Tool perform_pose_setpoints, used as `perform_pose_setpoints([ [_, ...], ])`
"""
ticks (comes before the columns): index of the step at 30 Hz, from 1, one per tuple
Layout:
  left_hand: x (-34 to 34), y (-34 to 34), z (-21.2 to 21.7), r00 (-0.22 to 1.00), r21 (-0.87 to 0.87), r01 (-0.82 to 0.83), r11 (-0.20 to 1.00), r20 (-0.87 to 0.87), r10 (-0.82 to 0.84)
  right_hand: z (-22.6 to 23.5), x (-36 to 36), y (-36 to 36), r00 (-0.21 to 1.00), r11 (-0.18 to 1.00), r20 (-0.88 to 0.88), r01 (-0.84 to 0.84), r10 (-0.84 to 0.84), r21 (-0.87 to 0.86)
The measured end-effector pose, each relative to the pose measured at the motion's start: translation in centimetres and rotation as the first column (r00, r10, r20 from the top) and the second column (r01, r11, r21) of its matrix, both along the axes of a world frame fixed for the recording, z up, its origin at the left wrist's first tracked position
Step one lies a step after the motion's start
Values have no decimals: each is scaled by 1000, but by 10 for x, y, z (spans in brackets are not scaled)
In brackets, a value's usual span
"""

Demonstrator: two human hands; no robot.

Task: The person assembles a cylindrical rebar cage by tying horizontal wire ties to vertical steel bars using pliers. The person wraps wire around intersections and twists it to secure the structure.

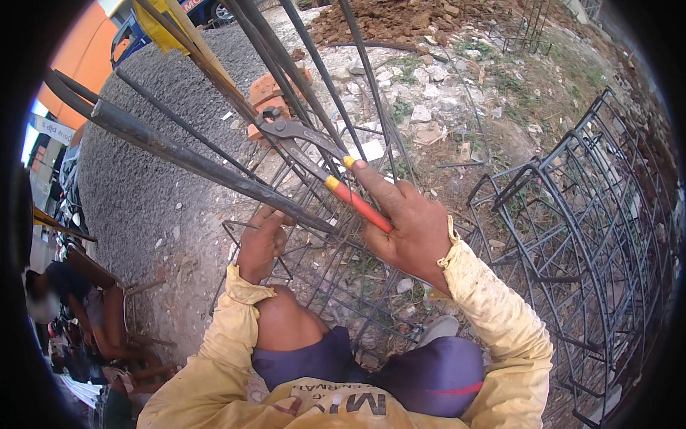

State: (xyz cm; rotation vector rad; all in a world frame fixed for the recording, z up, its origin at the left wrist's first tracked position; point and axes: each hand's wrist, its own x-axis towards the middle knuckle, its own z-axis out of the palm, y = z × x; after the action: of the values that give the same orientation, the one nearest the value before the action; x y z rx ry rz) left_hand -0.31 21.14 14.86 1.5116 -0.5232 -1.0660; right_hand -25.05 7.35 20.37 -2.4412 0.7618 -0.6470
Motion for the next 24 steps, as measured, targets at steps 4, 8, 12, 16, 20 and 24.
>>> perform_pose_setpoints([
  [4, -4, -7, -6, 998, 78, 67, 995, -18, -66, -10, -1, -7, 917, 1000, -399, -12, 0, -26],
  [8, -3, -2, -5, 993, 111, 113, 987, -47, -109, 11, -2, 0, 961, 999, -277, 14, -25, -42],
  [12, -3, -2, -14, 995, 117, 91, 989, -61, -84, 18, -5, 10, 995, 997, 78, 63, -59, -38],
  [16, -6, -9, -15, 995, 148, 85, 985, -61, -76, -21, 2, -5, 906, 997, -421, -9, 42, 80],
  [20, -12, -10, -10, 998, 209, 53, 977, -32, -47, -9, -1, -4, 929, 1000, -370, 6, -2, 9],
  [24, -10, -7, -11, 995, 270, 96, 958, -64, -82, 8, -9, 6, 995, 998, -76, 56, -59, -36],
])
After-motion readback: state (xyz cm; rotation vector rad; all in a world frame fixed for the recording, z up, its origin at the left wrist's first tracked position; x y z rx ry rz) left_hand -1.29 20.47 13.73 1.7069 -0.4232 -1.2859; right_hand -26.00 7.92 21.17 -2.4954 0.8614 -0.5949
